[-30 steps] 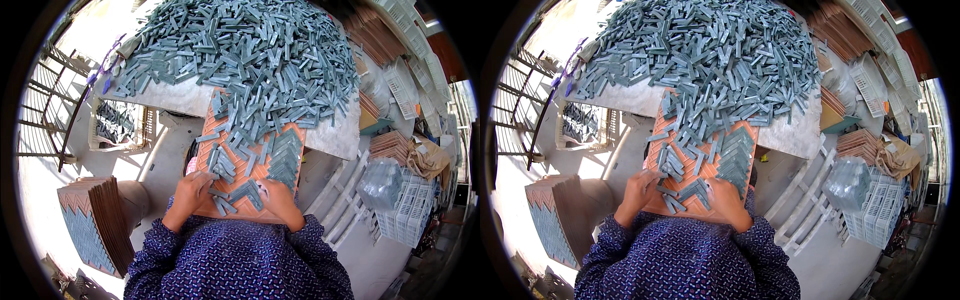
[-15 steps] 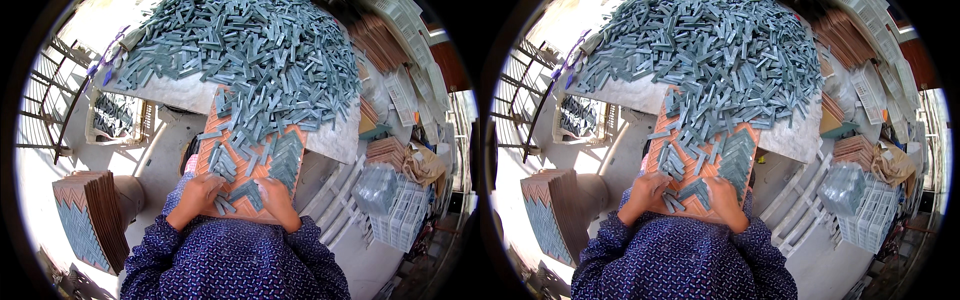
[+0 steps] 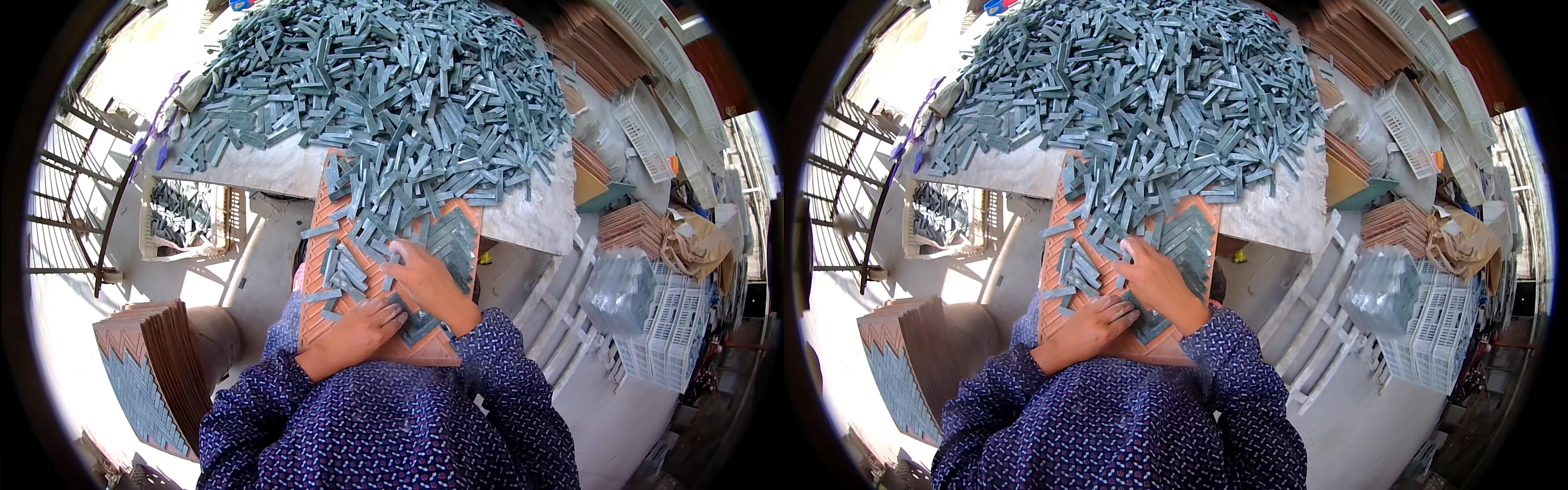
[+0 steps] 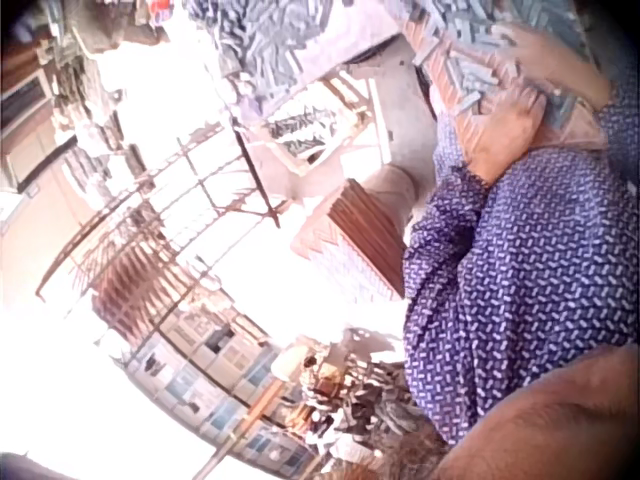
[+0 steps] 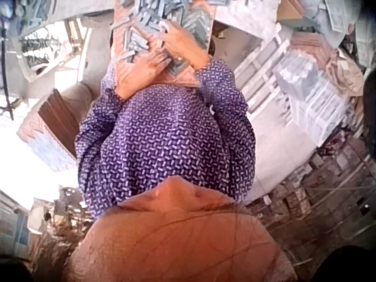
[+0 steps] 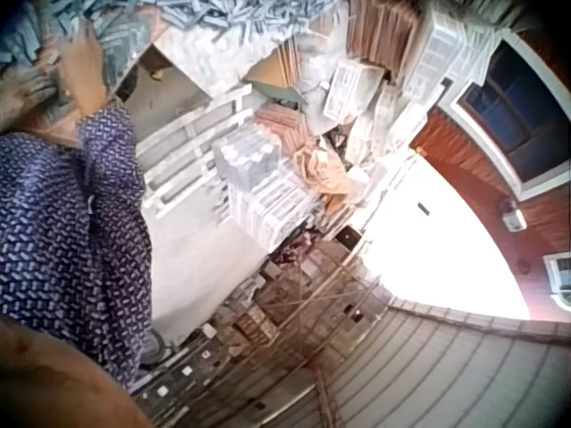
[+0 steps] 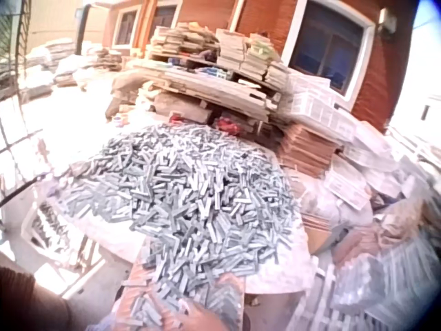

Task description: The person arranges small gray rectangular tiles on a flat board in a herringbone pattern. They pick tiles from a large pile on the table and place them one by one, pressing them into position to form a continuous pattern.

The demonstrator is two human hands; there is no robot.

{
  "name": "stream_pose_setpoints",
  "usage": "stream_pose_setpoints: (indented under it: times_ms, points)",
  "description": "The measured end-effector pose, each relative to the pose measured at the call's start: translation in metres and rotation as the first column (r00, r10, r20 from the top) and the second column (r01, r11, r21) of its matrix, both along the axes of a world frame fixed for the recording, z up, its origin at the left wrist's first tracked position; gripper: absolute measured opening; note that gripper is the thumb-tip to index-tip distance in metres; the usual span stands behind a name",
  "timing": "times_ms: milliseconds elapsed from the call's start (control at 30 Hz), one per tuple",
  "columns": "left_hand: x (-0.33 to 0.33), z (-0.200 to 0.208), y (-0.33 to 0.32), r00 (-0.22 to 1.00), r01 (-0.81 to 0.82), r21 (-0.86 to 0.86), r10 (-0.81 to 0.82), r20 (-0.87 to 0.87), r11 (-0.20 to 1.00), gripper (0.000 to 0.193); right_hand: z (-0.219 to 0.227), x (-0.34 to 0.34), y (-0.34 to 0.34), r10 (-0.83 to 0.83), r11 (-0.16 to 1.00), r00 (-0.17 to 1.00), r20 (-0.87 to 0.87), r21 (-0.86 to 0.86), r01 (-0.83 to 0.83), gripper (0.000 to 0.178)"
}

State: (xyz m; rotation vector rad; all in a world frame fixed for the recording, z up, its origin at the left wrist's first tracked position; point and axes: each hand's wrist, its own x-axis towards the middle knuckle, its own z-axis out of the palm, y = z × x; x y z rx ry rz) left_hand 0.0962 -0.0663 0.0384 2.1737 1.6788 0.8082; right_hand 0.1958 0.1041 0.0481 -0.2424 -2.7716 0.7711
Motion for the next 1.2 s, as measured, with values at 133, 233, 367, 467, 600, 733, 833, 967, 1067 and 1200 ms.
stream_pose_setpoints:
  times_ms: [133,233,367,467,600,733,833,967,1067,1200]
  points:
    - [0.001,-0.002,-0.001,0.998,-0.021,-0.072,0.025,0.05,0.997,0.03,0.002,0.001,0.005,0.07,0.998,0.997,-0.02,0.007,-0.07,0.027]
    - [-0.009,0.0,-0.008,0.982,-0.13,-0.073,0.139,0.131,0.989,0.027,0.006,0.017,-0.001,-0.122,0.972,0.987,0.109,-0.187,0.141,0.031]
    - [-0.013,-0.001,-0.013,0.929,-0.291,-0.06,0.297,0.22,0.955,0.021,0.006,0.032,-0.008,-0.183,0.714,0.96,0.213,-0.642,0.279,0.025]
    - [-0.016,0.006,-0.009,0.935,-0.258,-0.061,0.265,0.237,0.964,0.017,-0.012,0.041,-0.006,-0.185,0.756,0.956,0.229,-0.588,0.287,0.037]
    - [-0.015,0.006,-0.012,0.929,-0.256,-0.1,0.274,0.251,0.961,0.016,0.006,0.033,-0.009,-0.167,0.754,0.938,0.305,-0.574,0.321,0.044]
    - [-0.016,0.001,-0.017,0.914,-0.281,-0.114,0.302,0.273,0.953,0.014,0.002,0.029,-0.009,-0.091,0.877,0.98,0.175,-0.453,0.162,0.047]
    - [-0.016,0.002,-0.018,0.908,-0.292,-0.107,0.311,0.282,0.95,0.013,0.001,0.026,-0.01,-0.047,0.887,0.973,0.225,-0.439,0.144,0.047]
    - [-0.018,0.001,-0.018,0.914,-0.3,-0.104,0.317,0.255,0.948,0.014,-0.004,0.027,-0.012,-0.078,0.946,0.979,0.186,-0.295,0.132,0.043]
    - [-0.023,0.0,-0.012,0.914,-0.34,-0.028,0.337,0.226,0.94,0.015,-0.001,0.027,-0.013,-0.055,0.962,0.968,0.244,-0.248,0.117,0.039]
    - [-0.036,0.008,0.007,0.918,-0.365,-0.007,0.361,0.161,0.931,0.012,-0.002,0.031,-0.012,-0.017,0.964,0.969,0.248,-0.254,0.082,0.034]
